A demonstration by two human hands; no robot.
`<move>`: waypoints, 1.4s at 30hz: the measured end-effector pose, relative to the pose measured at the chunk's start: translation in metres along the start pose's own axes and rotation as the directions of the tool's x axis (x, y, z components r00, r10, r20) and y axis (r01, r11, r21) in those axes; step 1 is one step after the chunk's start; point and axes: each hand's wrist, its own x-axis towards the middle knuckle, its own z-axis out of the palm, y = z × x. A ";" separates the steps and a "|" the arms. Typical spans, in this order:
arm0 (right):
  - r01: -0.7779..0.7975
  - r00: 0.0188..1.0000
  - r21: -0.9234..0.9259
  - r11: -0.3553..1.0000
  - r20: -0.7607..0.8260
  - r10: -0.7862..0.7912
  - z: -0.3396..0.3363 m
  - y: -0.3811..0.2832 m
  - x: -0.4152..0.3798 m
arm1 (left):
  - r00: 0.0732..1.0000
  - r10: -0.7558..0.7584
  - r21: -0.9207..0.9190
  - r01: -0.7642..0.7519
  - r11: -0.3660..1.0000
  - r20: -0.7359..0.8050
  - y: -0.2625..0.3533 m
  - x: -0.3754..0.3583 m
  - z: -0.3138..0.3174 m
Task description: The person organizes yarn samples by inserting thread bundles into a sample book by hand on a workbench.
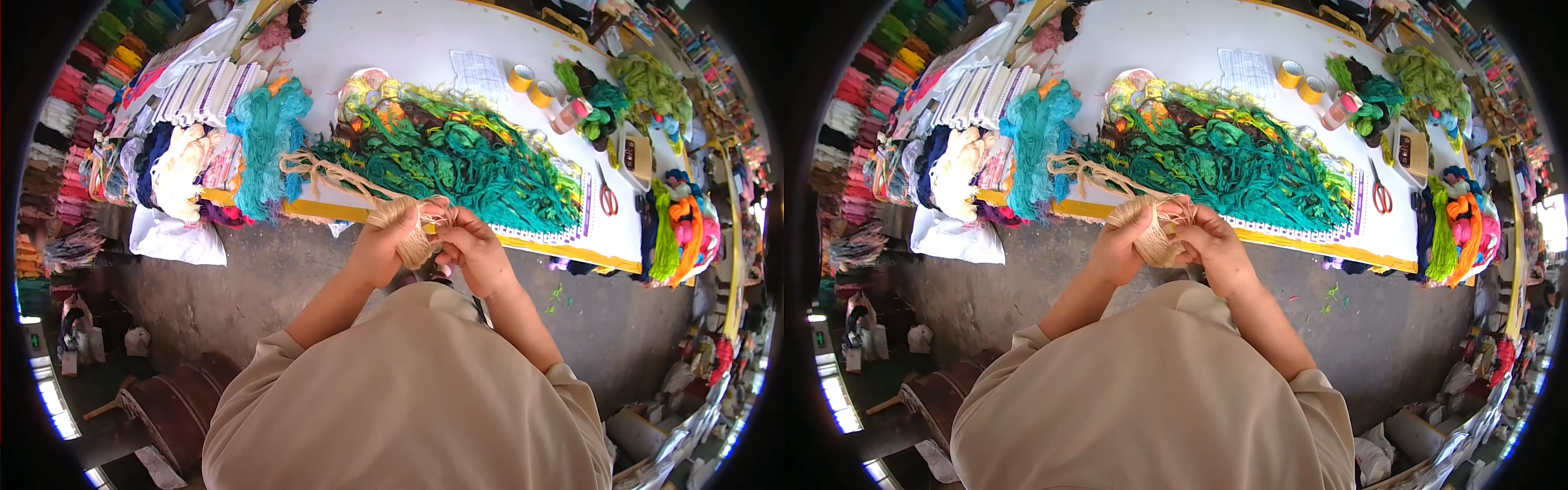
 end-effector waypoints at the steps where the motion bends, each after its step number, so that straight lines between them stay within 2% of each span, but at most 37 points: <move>1: -0.013 1.000 0.102 0.995 0.021 0.011 0.000 -0.001 0.000 | 1.000 0.000 0.000 0.000 1.000 0.001 0.000 -0.001 0.000; 3: -0.020 1.000 0.074 0.997 0.012 0.019 0.003 -0.004 -0.004 | 1.000 0.027 0.007 -0.027 1.000 0.013 0.001 -0.002 -0.001; 4: 0.008 1.000 -0.001 1.000 -0.016 -0.008 0.010 -0.007 -0.007 | 1.000 0.027 0.006 -0.027 1.000 0.015 0.002 -0.004 0.000; 5: 0.034 0.998 -0.077 0.996 -0.040 -0.037 0.014 -0.008 -0.009 | 0.999 -0.006 0.011 0.005 1.000 0.040 0.003 -0.005 0.001; 6: 0.036 0.998 -0.078 0.996 -0.040 -0.039 0.013 -0.005 -0.009 | 0.997 -0.038 0.017 0.037 0.999 0.064 0.003 -0.007 0.001; 8: 0.049 0.999 -0.193 0.980 0.003 -0.050 0.012 0.002 -0.009 | 0.996 -0.052 -0.001 0.053 0.999 0.077 0.003 -0.010 0.001; 12: 0.072 0.997 -0.190 0.979 -0.013 -0.076 0.020 0.002 -0.014 | 0.996 -0.033 0.013 0.032 0.999 0.086 -0.001 -0.014 -0.004; 16: 0.045 0.999 -0.044 0.998 0.016 -0.044 0.016 -0.003 -0.016 | 0.995 0.039 -0.023 -0.037 0.999 0.088 0.002 -0.013 -0.003; 17: 0.022 0.998 0.026 0.999 0.053 -0.024 0.012 -0.002 -0.016 | 0.994 0.066 0.032 -0.069 0.997 0.083 0.003 -0.013 -0.002; 19: 0.039 0.997 0.022 0.999 0.073 -0.040 0.007 -0.004 -0.014 | 0.992 0.095 0.086 -0.101 0.991 0.080 0.005 -0.011 0.001; 20: 0.050 0.995 0.021 0.999 0.090 -0.052 0.006 -0.007 -0.014 | 0.990 0.135 0.198 -0.142 0.970 0.048 0.006 -0.010 0.003; 21: 0.072 0.997 -0.081 0.994 0.041 -0.068 0.007 -0.009 -0.016 | 0.983 0.184 0.309 -0.180 0.934 0.019 0.007 -0.008 0.005; 22: 0.088 0.996 -0.187 0.979 0.004 -0.088 0.015 -0.016 -0.021 | 0.981 0.193 0.306 -0.174 0.936 -0.031 0.001 -0.004 0.003; 23: 0.085 0.994 -0.333 0.939 -0.039 -0.103 0.019 -0.021 -0.027 | 0.963 0.268 0.379 -0.247 0.892 -0.002 -0.012 0.000 -0.005; 24: 0.041 0.999 -0.423 0.905 0.021 -0.035 -0.002 -0.007 -0.022 | 0.929 0.371 0.475 -0.335 0.814 0.020 -0.015 0.005 -0.012; 25: 0.062 0.998 -0.459 0.886 0.048 -0.045 -0.004 -0.011 -0.022 | 0.875 0.472 0.659 -0.422 0.623 0.114 -0.003 0.006 -0.008; 26: 0.134 0.990 -0.375 0.917 0.002 -0.144 0.001 -0.015 -0.026 | 0.843 0.492 0.717 -0.479 0.506 0.216 0.008 0.008 -0.011; 27: 0.180 0.977 -0.382 0.906 -0.038 -0.211 0.000 -0.022 -0.027 | 0.872 0.442 0.794 -0.416 0.443 0.211 0.010 0.007 -0.015; 28: 0.309 0.934 -0.444 0.841 -0.024 -0.356 -0.016 -0.018 -0.020 | 0.989 0.126 0.235 -0.106 0.966 -0.072 0.007 0.004 -0.001; 29: 0.448 0.867 -0.518 0.729 0.051 -0.496 -0.030 -0.021 -0.013 | 0.997 -0.066 0.091 0.069 0.993 -0.037 0.010 0.005 -0.004; 30: 0.527 0.750 -0.639 0.561 0.038 -0.661 -0.036 -0.022 -0.006 | 0.966 -0.255 -0.052 0.258 0.965 0.052 0.010 0.006 -0.008; 31: 0.590 0.613 -0.696 0.410 0.056 -0.788 -0.052 -0.022 0.001 | 0.948 -0.276 -0.004 0.280 0.960 0.156 0.005 0.008 -0.010; 32: 0.592 0.586 -0.660 0.462 -0.041 -0.809 -0.061 -0.026 0.004 | 0.915 -0.306 0.054 0.303 0.952 0.264 0.002 0.012 -0.010; 33: 0.600 0.490 -0.676 0.427 -0.111 -0.865 -0.067 -0.030 0.012 | 0.873 -0.392 -0.024 0.416 0.909 0.291 -0.001 0.012 -0.010; 34: 0.665 0.590 -0.348 0.661 -0.298 -0.751 -0.078 -0.035 0.016 | 0.880 -0.383 -0.025 0.406 0.913 0.281 -0.002 0.013 -0.008; 35: 0.639 0.712 0.045 0.768 -0.414 -0.568 -0.091 -0.041 0.016 | 0.951 -0.290 -0.006 0.292 0.956 0.107 -0.003 0.013 -0.005; 36: 0.577 0.770 0.235 0.782 -0.477 -0.425 -0.104 -0.048 0.014 | 0.982 -0.179 0.033 0.182 0.983 -0.066 -0.004 0.011 -0.003; 37: 0.604 0.791 0.252 0.756 -0.307 -0.529 -0.149 -0.042 0.019 | 0.972 -0.191 -0.227 0.157 0.961 -0.137 -0.006 0.008 -0.014; 38: 0.628 0.774 0.278 0.727 -0.128 -0.620 -0.191 -0.033 0.022 | 0.974 -0.119 -0.196 0.080 0.977 -0.195 -0.009 0.006 -0.040; 39: 0.612 0.791 0.385 0.692 -0.282 -0.543 -0.197 -0.037 0.014 | 0.968 -0.045 -0.160 0.005 0.987 -0.248 -0.012 0.004 -0.070; 41: 0.580 0.810 0.322 0.748 -0.322 -0.489 -0.258 -0.034 0.006 | 0.881 -0.122 -0.343 -0.048 0.938 -0.456 -0.005 -0.002 -0.124; 42: 0.562 0.798 0.281 0.778 -0.432 -0.420 -0.279 -0.036 -0.001 | 0.840 -0.125 -0.369 -0.095 0.924 -0.528 0.005 -0.010 -0.144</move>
